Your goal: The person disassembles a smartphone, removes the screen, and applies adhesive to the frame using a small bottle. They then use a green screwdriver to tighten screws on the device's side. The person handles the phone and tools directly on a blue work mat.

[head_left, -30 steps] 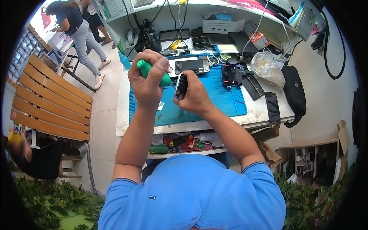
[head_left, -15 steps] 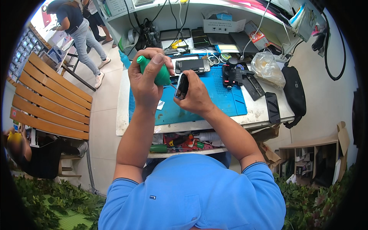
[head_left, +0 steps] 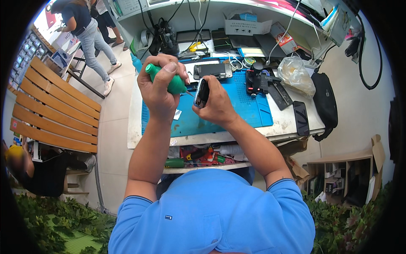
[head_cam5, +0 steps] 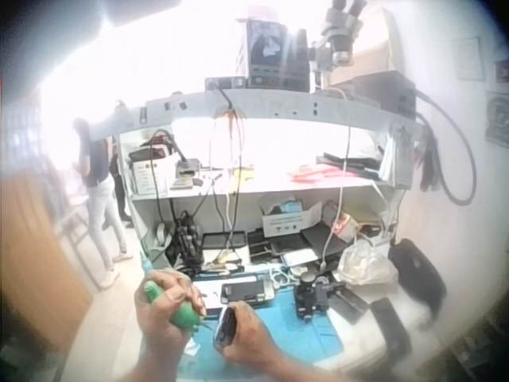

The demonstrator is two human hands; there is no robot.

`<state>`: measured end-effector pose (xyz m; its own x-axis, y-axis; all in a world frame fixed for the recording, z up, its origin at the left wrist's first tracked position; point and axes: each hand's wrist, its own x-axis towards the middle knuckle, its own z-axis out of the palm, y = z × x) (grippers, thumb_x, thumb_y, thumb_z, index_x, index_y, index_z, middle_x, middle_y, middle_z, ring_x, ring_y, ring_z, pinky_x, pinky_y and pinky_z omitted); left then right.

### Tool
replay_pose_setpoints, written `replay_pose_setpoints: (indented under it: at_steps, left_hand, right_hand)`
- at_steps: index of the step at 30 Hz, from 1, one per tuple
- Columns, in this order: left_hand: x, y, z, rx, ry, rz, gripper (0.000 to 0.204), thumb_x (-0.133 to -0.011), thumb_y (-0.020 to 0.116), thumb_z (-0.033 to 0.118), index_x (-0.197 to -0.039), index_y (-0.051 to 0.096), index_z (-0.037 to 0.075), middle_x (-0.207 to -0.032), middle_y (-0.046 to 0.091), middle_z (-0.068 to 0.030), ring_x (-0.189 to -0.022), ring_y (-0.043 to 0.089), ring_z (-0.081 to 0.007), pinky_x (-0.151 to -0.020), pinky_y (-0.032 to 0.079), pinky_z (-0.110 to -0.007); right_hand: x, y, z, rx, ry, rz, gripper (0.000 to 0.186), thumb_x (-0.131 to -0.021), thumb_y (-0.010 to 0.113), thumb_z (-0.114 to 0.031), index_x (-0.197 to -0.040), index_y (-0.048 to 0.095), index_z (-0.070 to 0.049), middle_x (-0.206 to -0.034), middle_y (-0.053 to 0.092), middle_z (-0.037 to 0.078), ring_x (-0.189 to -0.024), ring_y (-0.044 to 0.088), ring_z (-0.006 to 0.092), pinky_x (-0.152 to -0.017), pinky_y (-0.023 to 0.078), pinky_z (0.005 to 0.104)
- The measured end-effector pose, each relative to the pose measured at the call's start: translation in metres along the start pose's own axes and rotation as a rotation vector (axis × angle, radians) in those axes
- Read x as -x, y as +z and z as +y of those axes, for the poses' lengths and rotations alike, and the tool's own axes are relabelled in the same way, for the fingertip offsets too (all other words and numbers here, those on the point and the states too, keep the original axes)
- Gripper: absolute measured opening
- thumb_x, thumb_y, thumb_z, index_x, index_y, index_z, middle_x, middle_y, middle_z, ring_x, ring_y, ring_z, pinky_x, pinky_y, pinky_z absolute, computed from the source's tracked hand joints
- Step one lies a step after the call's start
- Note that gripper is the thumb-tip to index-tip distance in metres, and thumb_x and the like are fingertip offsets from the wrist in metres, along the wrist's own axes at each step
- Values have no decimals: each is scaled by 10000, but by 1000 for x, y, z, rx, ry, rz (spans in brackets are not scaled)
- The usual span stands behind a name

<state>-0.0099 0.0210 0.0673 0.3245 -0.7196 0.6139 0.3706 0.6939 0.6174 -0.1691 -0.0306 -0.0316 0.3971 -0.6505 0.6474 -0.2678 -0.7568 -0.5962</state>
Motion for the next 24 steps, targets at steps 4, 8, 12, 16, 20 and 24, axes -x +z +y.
replay_pose_setpoints:
  at_steps: [4, 8, 12, 16, 20, 24]
  left_hand:
    - [-1, 2, -3, 53, 6, -11, 85, -985, 695, 55, -962, 623, 16, -939, 629, -130, -785, 690, -228, -655, 609, -384]
    - [-1, -1, -5, -3, 3, -25, 87, -1003, 669, 95, -983, 606, 38, -949, 609, -137, -826, 665, -254, -676, 600, -394]
    - [-1, 1, -5, 7, -1, -11, 85, -1003, 668, 93, -981, 606, 39, -952, 611, -138, -826, 664, -251, -679, 599, -395]
    - [-3, -1, -7, -15, -8, -21, 142, -1057, 677, 153, -1012, 627, 28, -954, 621, -140, -840, 673, -250, -689, 601, -396]
    - [-8, 0, -9, -107, -45, 53, 229, -1131, 656, 242, -1050, 663, 28, -975, 668, -135, -865, 698, -242, -719, 619, -408]
    - [-7, 15, 0, -95, -108, 196, 321, -1130, 710, 346, -1053, 695, 35, -939, 730, -99, -826, 745, -202, -674, 649, -370]
  right_hand:
    - [-1, -3, -3, -2, 20, -31, 763, -699, 908, -130, -1340, 520, 12, -1144, 607, 211, -1046, 657, 425, -921, 550, 488]
    - [-1, -4, -4, -16, 45, -55, 759, -696, 905, -113, -1335, 515, 16, -1152, 606, 220, -1073, 653, 435, -944, 548, 496]
    - [-2, -5, -5, -22, 51, -54, 748, -699, 902, -112, -1327, 514, 13, -1147, 607, 220, -1070, 653, 434, -941, 548, 496]
    - [-2, -5, -6, -21, 49, -56, 742, -700, 901, -107, -1323, 515, 12, -1148, 608, 222, -1073, 653, 434, -942, 548, 498]
    - [-1, -2, -2, 18, -32, -5, 744, -716, 902, -155, -1337, 521, 0, -1099, 604, 184, -972, 664, 393, -859, 553, 466]
    - [-1, -2, -2, 1, 14, -25, 738, -713, 904, -152, -1328, 526, 1, -1095, 603, 184, -967, 663, 396, -850, 553, 468]
